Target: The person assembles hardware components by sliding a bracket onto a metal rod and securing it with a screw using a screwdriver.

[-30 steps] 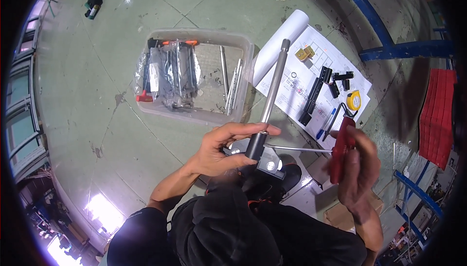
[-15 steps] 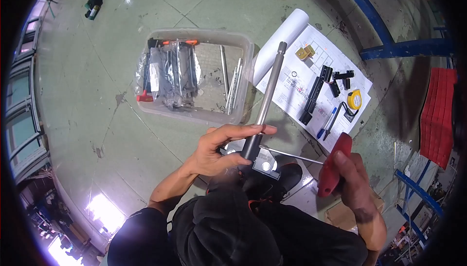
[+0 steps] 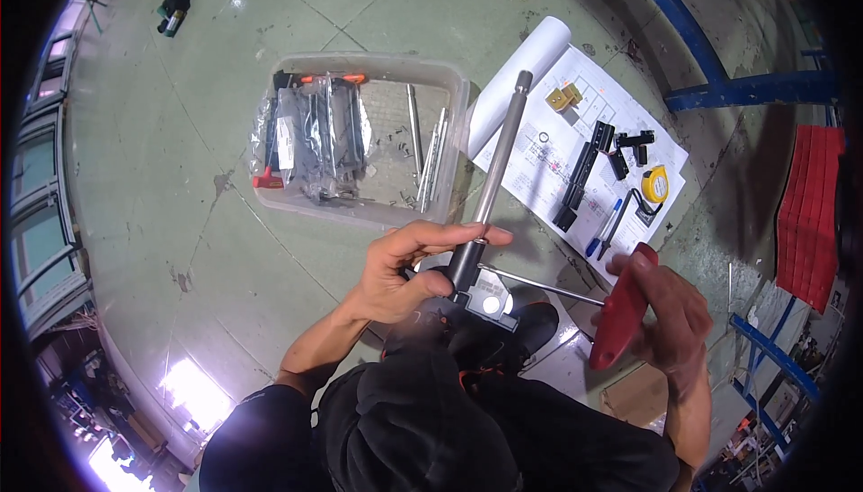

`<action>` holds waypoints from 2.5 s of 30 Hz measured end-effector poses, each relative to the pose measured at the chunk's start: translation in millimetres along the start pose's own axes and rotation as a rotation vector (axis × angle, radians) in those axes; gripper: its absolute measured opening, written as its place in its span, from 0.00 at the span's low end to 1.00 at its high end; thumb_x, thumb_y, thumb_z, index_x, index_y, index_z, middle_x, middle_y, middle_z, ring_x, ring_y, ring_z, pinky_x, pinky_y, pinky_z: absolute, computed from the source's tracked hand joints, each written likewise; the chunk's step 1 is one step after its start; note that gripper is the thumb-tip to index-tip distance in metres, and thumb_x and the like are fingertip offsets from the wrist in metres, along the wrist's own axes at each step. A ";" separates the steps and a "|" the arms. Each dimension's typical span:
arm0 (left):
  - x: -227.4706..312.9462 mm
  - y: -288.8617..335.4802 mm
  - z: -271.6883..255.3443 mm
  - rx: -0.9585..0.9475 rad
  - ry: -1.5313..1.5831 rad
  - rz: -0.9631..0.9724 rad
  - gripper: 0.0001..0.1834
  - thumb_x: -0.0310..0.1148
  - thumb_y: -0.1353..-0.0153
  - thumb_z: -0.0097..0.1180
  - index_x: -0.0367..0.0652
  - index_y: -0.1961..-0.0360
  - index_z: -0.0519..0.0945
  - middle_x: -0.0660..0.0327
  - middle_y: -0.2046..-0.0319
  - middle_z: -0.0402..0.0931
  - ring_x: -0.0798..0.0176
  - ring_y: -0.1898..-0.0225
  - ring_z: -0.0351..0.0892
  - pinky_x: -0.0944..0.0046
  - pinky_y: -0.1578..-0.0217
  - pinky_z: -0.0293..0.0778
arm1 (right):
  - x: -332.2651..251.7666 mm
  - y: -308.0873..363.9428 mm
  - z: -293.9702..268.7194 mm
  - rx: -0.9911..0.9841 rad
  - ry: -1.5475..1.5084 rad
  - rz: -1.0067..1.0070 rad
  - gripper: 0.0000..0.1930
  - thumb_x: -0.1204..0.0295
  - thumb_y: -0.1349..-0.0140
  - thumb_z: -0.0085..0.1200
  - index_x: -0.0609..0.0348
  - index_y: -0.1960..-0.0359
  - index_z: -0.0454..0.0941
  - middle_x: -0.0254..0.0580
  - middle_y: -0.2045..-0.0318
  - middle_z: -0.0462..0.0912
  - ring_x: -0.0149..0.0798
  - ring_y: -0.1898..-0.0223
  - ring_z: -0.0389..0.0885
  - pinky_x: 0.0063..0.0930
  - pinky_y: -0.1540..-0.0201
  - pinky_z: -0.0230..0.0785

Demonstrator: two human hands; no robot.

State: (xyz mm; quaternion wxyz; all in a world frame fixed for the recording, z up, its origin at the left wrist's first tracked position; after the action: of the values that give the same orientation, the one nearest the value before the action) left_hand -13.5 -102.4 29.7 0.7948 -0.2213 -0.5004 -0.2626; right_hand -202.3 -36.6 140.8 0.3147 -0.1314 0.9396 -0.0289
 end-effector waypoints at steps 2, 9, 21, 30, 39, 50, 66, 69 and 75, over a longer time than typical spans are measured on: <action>-2.8 -0.2 0.8 -0.018 0.047 -0.061 0.35 0.52 0.43 0.58 0.39 0.41 0.69 0.36 0.49 0.73 0.55 0.55 0.82 0.59 0.55 0.79 | -0.6 -0.1 0.1 -0.048 0.029 -0.009 0.27 0.66 0.48 0.63 0.64 0.47 0.73 0.48 0.67 0.84 0.45 0.70 0.85 0.31 0.65 0.76; -2.6 2.8 0.1 -0.041 0.067 -0.024 0.30 0.43 0.39 0.58 0.36 0.41 0.70 0.42 0.46 0.74 0.55 0.47 0.78 0.63 0.49 0.72 | 9.4 1.2 16.6 -0.090 -0.324 0.255 0.21 0.62 0.51 0.69 0.66 0.62 0.79 0.42 0.79 0.81 0.40 0.78 0.83 0.27 0.73 0.72; -62.7 10.7 -17.4 0.370 0.447 -0.335 0.33 0.53 0.32 0.42 0.38 0.36 0.61 0.51 0.50 0.74 0.67 0.65 0.80 0.71 0.70 0.81 | 52.9 -4.4 -21.9 0.377 -0.664 0.619 0.13 0.69 0.38 0.50 0.62 0.54 0.74 0.44 0.73 0.79 0.30 0.71 0.76 0.22 0.66 0.68; -65.6 6.7 23.1 0.173 0.794 -0.383 0.35 0.55 0.34 0.45 0.38 0.38 0.61 0.52 0.55 0.74 0.73 0.79 0.71 0.78 0.85 0.65 | 94.1 -0.9 45.7 0.208 -0.575 0.578 0.15 0.81 0.47 0.61 0.62 0.57 0.75 0.39 0.60 0.76 0.33 0.61 0.75 0.24 0.59 0.69; -72.2 24.3 43.7 0.074 1.331 -0.561 0.35 0.59 0.31 0.35 0.39 0.37 0.62 0.51 0.60 0.72 0.73 0.87 0.64 0.77 0.89 0.60 | 54.7 -10.0 32.0 -0.003 -0.178 0.018 0.15 0.78 0.54 0.68 0.61 0.63 0.79 0.42 0.73 0.79 0.41 0.71 0.79 0.31 0.68 0.71; -59.3 2.2 10.2 0.172 0.115 -0.367 0.37 0.60 0.38 0.48 0.37 0.42 0.68 0.62 0.63 0.75 0.71 0.66 0.73 0.70 0.61 0.70 | 16.9 1.6 34.9 -0.179 0.127 -0.002 0.14 0.69 0.53 0.68 0.59 0.67 0.78 0.35 0.81 0.73 0.37 0.81 0.74 0.30 0.78 0.66; -6.4 4.5 13.0 0.325 -0.457 0.087 0.31 0.31 0.52 0.73 0.33 0.47 0.75 0.70 0.77 0.73 0.79 0.78 0.66 0.76 0.77 0.63 | 33.1 10.4 39.2 -0.050 -0.481 0.348 0.11 0.69 0.46 0.66 0.63 0.65 0.83 0.32 0.86 0.72 0.28 0.83 0.71 0.25 0.81 0.62; -26.2 3.5 8.5 0.312 -0.484 -0.109 0.29 0.30 0.48 0.70 0.34 0.46 0.73 0.68 0.70 0.75 0.78 0.73 0.69 0.76 0.71 0.67 | 67.8 23.2 55.7 -0.192 -0.607 0.823 0.12 0.66 0.46 0.67 0.63 0.68 0.83 0.30 0.84 0.74 0.24 0.80 0.69 0.22 0.77 0.62; -38.9 -31.7 63.1 -0.106 0.003 -0.387 0.13 0.27 0.34 0.50 0.38 0.51 0.65 0.63 0.72 0.70 0.70 0.72 0.69 0.68 0.70 0.68 | 117.8 29.3 -23.2 0.351 -0.642 0.790 0.11 0.64 0.41 0.62 0.60 0.70 0.81 0.28 0.82 0.77 0.20 0.81 0.72 0.18 0.79 0.63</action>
State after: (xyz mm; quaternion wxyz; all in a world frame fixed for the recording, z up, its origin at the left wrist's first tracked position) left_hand -90.7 -80.2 22.4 0.7175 -0.1623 -0.5178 -0.4367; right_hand -313.3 -40.3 86.5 0.5901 0.2847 0.7551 -0.0235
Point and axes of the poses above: each hand's wrist, its own y-axis away from the middle knuckle, its own z-axis out of the palm, x = y × z, the point moved 10 cm from there along -y, towards the middle knuckle
